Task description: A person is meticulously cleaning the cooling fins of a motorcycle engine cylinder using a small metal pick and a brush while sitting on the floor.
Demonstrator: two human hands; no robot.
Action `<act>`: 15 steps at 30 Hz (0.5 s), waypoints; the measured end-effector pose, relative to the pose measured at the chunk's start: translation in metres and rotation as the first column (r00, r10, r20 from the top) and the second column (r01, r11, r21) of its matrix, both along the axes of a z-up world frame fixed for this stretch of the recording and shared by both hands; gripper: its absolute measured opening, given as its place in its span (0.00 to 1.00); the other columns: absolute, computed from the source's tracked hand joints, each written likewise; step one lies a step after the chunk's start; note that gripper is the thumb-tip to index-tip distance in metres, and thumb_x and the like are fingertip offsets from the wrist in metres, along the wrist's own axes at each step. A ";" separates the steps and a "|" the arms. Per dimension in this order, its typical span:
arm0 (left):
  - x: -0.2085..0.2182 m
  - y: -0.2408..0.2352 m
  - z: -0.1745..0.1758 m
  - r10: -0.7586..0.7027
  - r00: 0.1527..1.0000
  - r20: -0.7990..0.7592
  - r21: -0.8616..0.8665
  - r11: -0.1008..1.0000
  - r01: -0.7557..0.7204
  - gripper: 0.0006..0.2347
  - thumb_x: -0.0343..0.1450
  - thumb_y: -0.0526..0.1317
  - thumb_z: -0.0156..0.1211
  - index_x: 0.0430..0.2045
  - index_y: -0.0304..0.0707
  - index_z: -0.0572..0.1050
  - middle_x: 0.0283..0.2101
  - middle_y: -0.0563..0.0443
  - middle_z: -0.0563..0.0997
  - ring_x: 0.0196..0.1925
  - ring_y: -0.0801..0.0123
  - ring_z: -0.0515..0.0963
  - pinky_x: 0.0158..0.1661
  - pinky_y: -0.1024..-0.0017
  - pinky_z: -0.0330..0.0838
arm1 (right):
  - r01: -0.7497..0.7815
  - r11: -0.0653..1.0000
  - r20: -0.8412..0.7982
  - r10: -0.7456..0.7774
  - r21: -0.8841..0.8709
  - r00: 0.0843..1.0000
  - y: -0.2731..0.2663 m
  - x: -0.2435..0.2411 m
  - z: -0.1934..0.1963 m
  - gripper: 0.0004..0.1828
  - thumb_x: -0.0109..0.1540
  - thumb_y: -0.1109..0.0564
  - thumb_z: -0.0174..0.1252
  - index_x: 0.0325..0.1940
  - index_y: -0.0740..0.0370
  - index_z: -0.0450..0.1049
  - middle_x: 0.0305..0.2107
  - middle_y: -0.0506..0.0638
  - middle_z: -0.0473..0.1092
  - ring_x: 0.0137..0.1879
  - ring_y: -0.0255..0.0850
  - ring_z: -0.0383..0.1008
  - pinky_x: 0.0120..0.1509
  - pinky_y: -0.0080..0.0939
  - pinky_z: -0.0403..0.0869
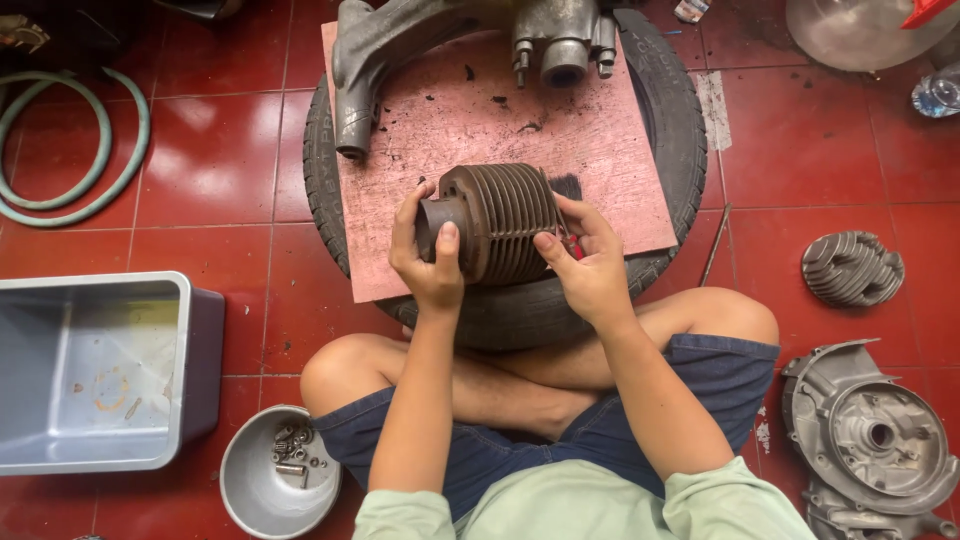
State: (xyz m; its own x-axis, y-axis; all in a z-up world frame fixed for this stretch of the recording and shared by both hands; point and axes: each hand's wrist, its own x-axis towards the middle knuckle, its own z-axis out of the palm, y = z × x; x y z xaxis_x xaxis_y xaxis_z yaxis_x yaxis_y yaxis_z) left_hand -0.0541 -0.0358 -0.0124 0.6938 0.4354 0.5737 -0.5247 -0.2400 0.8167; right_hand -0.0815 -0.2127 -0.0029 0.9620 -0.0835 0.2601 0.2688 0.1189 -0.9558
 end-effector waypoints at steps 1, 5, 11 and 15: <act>-0.007 0.001 0.010 -0.026 0.990 -0.137 0.043 0.999 0.033 0.20 0.68 0.43 0.62 0.55 0.35 0.76 0.52 0.42 0.81 0.58 0.56 0.79 0.58 0.62 0.70 | 0.016 0.999 -0.011 -0.016 0.035 1.000 -0.002 0.000 -0.007 0.25 0.64 0.62 0.66 0.64 0.70 0.70 0.48 0.60 0.77 0.54 0.39 0.77 0.60 0.42 0.78; -0.017 -0.010 0.039 -0.234 0.890 -0.391 -0.131 0.972 0.198 0.22 0.67 0.40 0.62 0.58 0.36 0.73 0.55 0.36 0.77 0.61 0.52 0.74 0.62 0.53 0.65 | 0.059 0.994 -0.062 -0.054 0.092 0.997 -0.005 -0.007 -0.021 0.25 0.64 0.60 0.66 0.64 0.69 0.69 0.48 0.58 0.77 0.53 0.38 0.77 0.60 0.41 0.78; 0.011 -0.029 0.001 0.023 0.993 -0.115 -0.339 0.939 -0.061 0.08 0.68 0.32 0.67 0.38 0.33 0.78 0.37 0.46 0.81 0.44 0.68 0.80 0.50 0.68 0.75 | 0.142 0.989 0.008 -0.142 0.050 0.990 0.000 -0.008 -0.042 0.27 0.60 0.63 0.71 0.62 0.70 0.71 0.43 0.57 0.80 0.47 0.34 0.78 0.53 0.38 0.80; 0.041 -0.014 -0.040 0.003 0.989 0.151 -0.371 0.927 0.054 0.08 0.71 0.37 0.57 0.38 0.31 0.74 0.39 0.39 0.79 0.44 0.58 0.82 0.48 0.65 0.75 | 0.135 0.989 0.179 -0.123 -0.059 0.976 0.005 0.006 -0.043 0.30 0.51 0.67 0.78 0.57 0.67 0.77 0.36 0.53 0.79 0.33 0.29 0.66 0.36 0.31 0.68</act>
State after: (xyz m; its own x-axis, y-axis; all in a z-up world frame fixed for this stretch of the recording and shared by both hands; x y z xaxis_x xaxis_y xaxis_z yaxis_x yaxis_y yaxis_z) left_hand -0.0134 -0.0493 -0.0523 0.6282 0.6211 0.4687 -0.6469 0.0821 0.7582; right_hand -0.0753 -0.2074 -0.0457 0.8838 -0.1796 0.4321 0.4404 0.0069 -0.8978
